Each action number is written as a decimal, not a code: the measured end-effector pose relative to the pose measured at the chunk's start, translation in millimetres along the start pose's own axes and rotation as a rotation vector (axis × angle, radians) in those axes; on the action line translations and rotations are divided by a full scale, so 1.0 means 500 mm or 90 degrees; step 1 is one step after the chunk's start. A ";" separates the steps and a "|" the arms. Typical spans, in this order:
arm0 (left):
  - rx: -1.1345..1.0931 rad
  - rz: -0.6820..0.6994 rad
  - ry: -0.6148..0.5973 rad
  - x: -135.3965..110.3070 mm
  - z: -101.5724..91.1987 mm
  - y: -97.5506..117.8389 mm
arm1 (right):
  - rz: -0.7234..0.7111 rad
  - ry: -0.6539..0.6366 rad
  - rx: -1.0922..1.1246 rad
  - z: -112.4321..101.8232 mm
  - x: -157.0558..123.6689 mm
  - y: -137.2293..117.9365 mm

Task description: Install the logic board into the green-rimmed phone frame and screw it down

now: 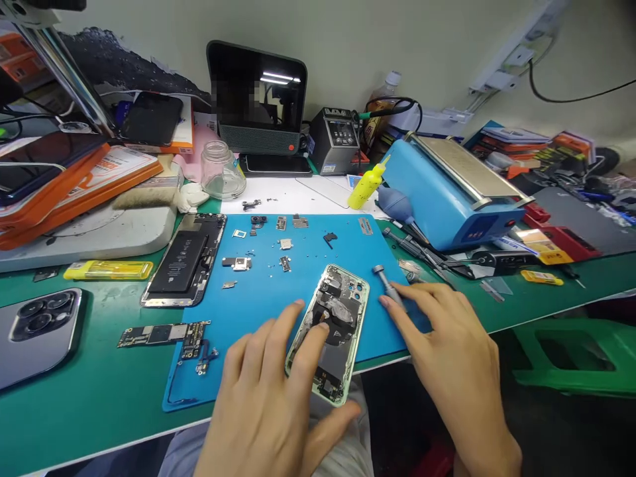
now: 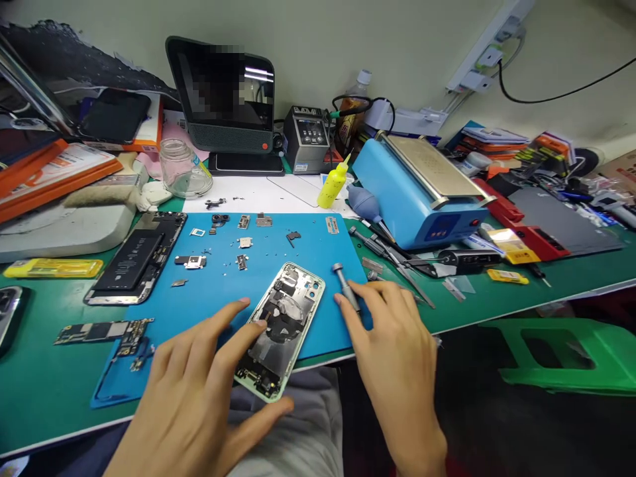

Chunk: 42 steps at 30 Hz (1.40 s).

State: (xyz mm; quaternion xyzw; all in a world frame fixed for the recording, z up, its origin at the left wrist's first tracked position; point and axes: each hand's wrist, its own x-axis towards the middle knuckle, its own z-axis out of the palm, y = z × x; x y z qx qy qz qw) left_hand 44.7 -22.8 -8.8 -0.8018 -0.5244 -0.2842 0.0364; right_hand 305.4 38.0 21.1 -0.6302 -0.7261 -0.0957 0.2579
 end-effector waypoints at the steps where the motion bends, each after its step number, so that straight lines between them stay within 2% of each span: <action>1: -0.018 0.006 0.004 0.005 0.005 0.007 | -0.007 -0.004 -0.011 0.001 0.002 0.004; 6: -0.069 0.020 0.007 0.002 0.005 0.000 | 0.008 0.056 -0.054 0.019 0.007 0.030; 10: -0.066 0.052 -0.029 -0.007 -0.012 -0.036 | 0.005 0.004 -0.025 0.028 0.014 0.066; 11: -0.062 0.058 -0.037 -0.007 -0.017 -0.048 | 0.010 -0.011 -0.008 0.025 0.016 0.078; 13: -0.064 0.137 -0.052 -0.004 -0.025 -0.076 | 0.037 -0.023 0.031 0.013 0.021 0.110; 19: -0.058 0.146 -0.057 0.001 -0.035 -0.135 | 0.210 0.044 0.109 -0.039 0.061 0.237; 22: -0.071 0.156 -0.039 0.012 -0.037 -0.142 | 0.231 0.009 0.131 -0.049 0.084 0.268; 27: -0.070 0.167 0.016 0.027 -0.034 -0.138 | 0.153 -0.143 0.095 -0.047 0.111 0.248; 31: -0.031 0.161 0.040 0.006 -0.024 -0.143 | 0.060 -0.245 0.032 -0.046 0.116 0.219; 32: -0.013 0.182 0.015 -0.001 -0.024 -0.147 | 0.043 -0.254 0.013 -0.046 0.113 0.215; 35: 0.032 0.193 0.006 -0.014 -0.030 -0.163 | 0.010 -0.253 -0.038 -0.047 0.103 0.209; 39: 0.040 0.125 0.012 -0.017 -0.044 -0.173 | -0.007 -0.237 -0.067 -0.042 0.094 0.211; 42: 0.037 0.113 0.004 -0.017 -0.051 -0.174 | 0.000 -0.186 -0.062 -0.037 0.093 0.209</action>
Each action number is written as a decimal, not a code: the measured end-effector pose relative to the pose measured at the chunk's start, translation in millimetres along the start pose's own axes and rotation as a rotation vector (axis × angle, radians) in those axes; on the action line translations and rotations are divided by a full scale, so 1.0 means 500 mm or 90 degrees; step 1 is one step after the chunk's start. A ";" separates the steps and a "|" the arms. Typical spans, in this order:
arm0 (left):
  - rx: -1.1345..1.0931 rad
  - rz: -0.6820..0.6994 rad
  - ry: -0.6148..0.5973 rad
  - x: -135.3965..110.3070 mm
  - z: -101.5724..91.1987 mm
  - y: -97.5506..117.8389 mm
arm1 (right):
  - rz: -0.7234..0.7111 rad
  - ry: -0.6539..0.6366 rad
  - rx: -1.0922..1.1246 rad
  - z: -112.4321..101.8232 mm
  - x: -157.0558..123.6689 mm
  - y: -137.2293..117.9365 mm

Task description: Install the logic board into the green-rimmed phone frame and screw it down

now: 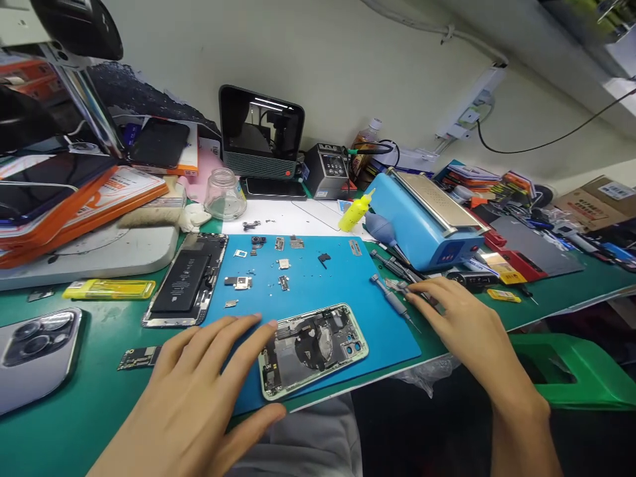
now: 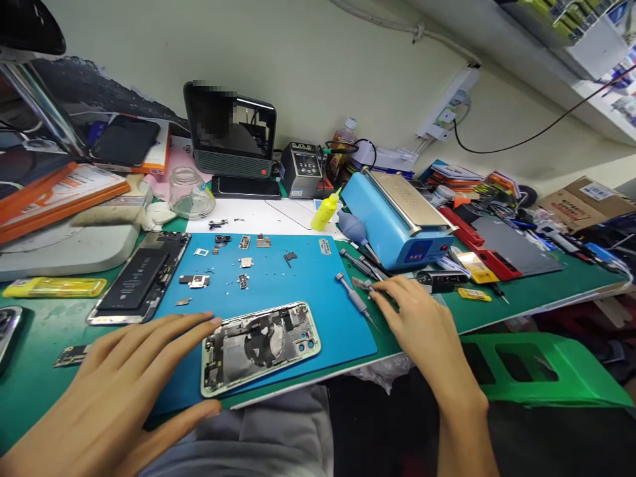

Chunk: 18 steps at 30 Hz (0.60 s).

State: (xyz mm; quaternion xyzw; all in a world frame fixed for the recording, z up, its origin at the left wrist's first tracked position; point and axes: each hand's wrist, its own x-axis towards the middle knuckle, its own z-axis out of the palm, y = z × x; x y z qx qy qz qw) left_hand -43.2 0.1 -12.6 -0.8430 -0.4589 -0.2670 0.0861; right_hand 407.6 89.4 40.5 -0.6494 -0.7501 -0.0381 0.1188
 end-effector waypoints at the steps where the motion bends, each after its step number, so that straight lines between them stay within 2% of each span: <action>1: -0.002 0.001 -0.005 0.000 -0.001 0.000 | 0.005 0.029 0.007 0.001 0.000 -0.003; 5: -0.015 -0.006 -0.015 -0.001 -0.001 -0.003 | 0.007 0.122 0.061 0.000 -0.003 -0.027; 10: -0.028 -0.013 -0.021 -0.002 -0.001 -0.011 | 0.009 0.142 0.140 0.002 -0.008 -0.065; 18: -0.013 0.003 -0.028 0.005 -0.011 -0.014 | 0.101 0.250 0.348 0.029 0.003 -0.082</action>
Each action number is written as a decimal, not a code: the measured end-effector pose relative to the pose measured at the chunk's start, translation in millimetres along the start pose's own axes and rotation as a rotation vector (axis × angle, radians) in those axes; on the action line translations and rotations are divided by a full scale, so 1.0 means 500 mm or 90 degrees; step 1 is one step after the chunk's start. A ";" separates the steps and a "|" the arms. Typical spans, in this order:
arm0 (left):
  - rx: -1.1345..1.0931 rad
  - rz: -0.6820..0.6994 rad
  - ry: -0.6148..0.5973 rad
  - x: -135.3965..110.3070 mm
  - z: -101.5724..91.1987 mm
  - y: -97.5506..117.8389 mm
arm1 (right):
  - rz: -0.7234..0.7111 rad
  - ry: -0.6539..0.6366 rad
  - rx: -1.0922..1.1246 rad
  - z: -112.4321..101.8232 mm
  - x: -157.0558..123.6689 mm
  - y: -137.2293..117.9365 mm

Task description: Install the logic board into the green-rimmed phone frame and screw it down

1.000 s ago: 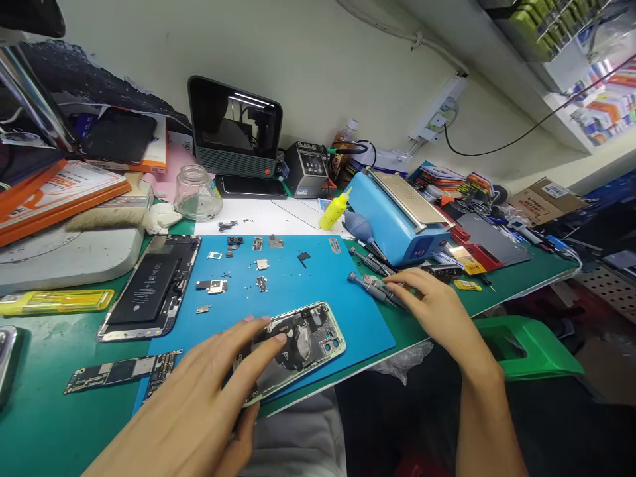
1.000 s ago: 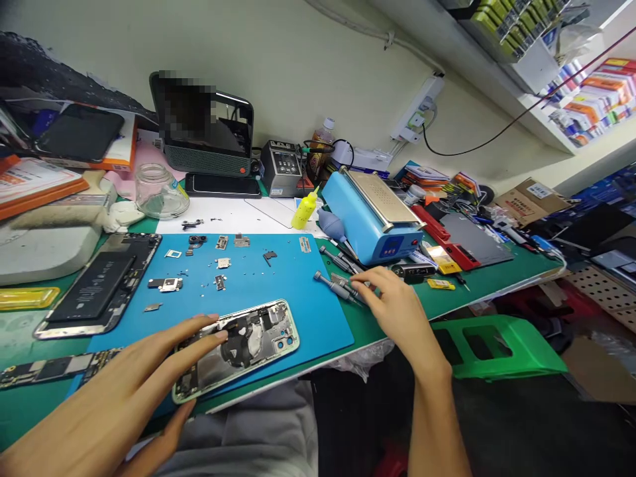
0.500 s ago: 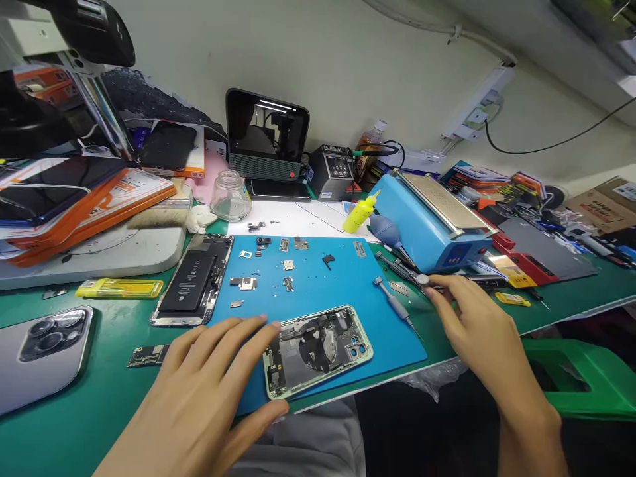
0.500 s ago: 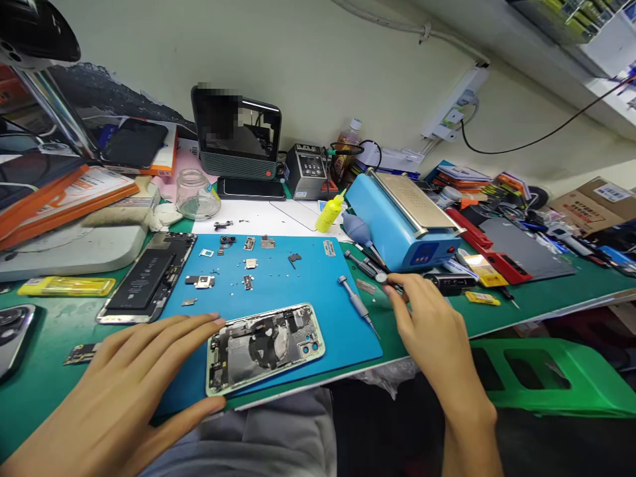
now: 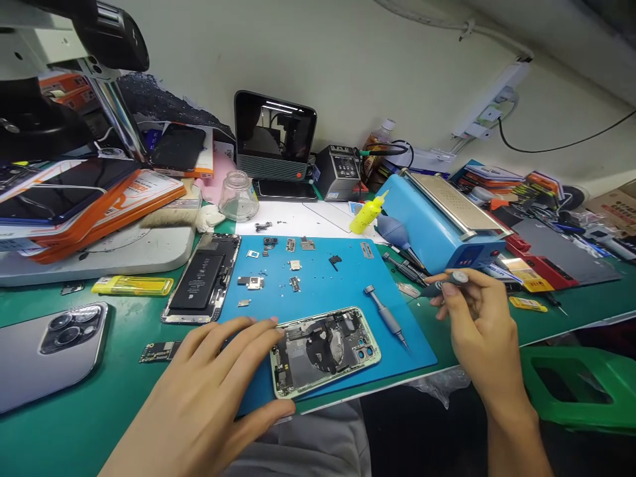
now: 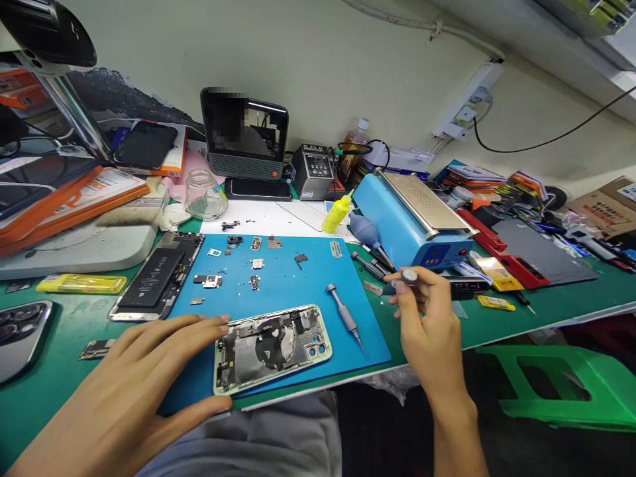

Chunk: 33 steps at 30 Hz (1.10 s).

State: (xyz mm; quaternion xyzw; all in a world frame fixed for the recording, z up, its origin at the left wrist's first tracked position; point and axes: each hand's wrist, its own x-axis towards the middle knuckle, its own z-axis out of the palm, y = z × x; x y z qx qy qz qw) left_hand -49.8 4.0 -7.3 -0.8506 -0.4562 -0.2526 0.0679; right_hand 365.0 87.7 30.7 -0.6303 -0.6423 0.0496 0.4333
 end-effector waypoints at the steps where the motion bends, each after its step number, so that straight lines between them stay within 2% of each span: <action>1: 0.002 -0.001 -0.002 -0.001 0.000 0.001 | 0.013 0.008 0.028 0.003 0.002 0.003; 9: -0.007 -0.004 -0.016 -0.009 0.000 0.009 | 0.068 0.045 0.115 0.010 0.011 0.023; 15: -0.001 -0.006 -0.006 -0.002 -0.001 0.016 | -0.017 0.088 0.168 0.004 0.003 0.015; 18: -0.010 -0.011 0.013 -0.006 0.001 0.013 | -0.087 0.088 0.116 0.001 -0.014 -0.004; 22: -0.022 -0.006 0.021 -0.010 0.007 0.009 | -0.140 0.034 0.012 0.004 -0.038 -0.020; 28: -0.037 -0.020 0.039 -0.002 0.003 0.017 | -0.185 -0.008 -0.044 0.015 -0.050 -0.008; 33: -0.014 -0.006 0.018 -0.007 -0.001 0.015 | -0.181 -0.008 -0.050 0.023 -0.054 0.000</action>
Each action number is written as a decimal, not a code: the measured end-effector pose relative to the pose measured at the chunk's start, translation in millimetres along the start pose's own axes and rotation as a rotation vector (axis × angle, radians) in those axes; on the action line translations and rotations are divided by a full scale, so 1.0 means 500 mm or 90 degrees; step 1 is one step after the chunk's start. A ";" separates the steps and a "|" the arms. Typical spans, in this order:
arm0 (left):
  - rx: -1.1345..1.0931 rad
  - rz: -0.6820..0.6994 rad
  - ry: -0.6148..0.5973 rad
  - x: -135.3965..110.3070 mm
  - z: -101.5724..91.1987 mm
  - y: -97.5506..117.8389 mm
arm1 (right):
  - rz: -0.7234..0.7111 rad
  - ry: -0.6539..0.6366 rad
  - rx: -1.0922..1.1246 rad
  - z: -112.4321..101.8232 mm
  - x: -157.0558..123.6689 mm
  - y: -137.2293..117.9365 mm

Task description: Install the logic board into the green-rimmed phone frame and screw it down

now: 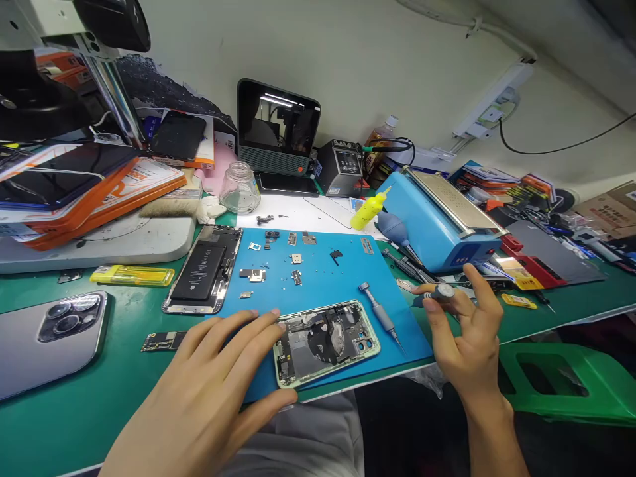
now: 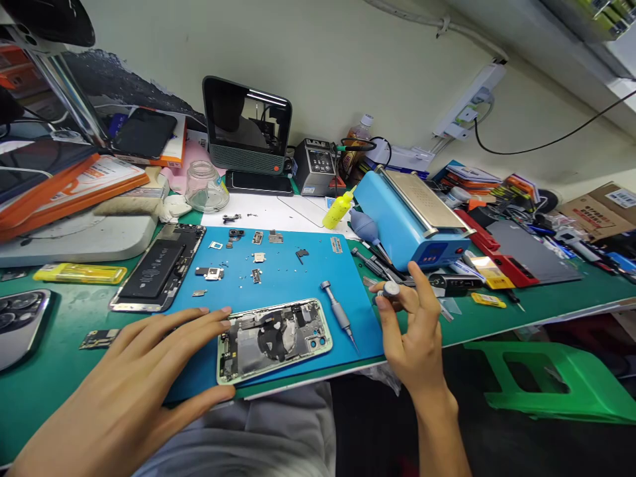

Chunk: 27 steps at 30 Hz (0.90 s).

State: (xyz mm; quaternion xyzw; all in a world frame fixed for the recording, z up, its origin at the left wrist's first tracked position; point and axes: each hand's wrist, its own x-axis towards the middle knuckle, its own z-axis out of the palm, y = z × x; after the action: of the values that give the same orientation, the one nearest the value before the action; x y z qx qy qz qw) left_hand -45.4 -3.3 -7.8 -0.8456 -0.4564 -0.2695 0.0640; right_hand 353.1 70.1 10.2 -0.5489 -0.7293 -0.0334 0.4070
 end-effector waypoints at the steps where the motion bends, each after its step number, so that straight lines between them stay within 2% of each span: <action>1: 0.005 0.002 -0.005 -0.001 0.000 -0.001 | 0.006 0.000 -0.004 0.001 0.000 -0.001; 10: 0.016 -0.002 -0.020 0.000 0.000 0.001 | 0.111 0.033 -0.058 0.006 0.040 -0.020; 12: 0.015 -0.002 -0.018 0.000 0.000 0.000 | 0.129 0.003 -0.085 0.005 0.057 -0.019; 16: 0.009 -0.003 -0.019 -0.002 0.000 0.000 | 0.126 -0.122 -0.151 0.004 0.074 -0.006; 18: 0.004 -0.004 -0.021 -0.005 -0.002 0.001 | 0.119 -0.158 -0.180 0.006 0.075 0.002; 27: -0.012 -0.011 -0.013 0.006 0.000 0.003 | 0.091 -0.215 -0.258 0.014 0.069 0.028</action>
State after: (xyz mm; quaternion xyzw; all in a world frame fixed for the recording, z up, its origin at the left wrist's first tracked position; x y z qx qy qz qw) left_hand -42.6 -1.9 -6.0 -0.8451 -0.4614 -0.2656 0.0489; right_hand 358.6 105.8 21.8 -0.6669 -0.7249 -0.0577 0.1625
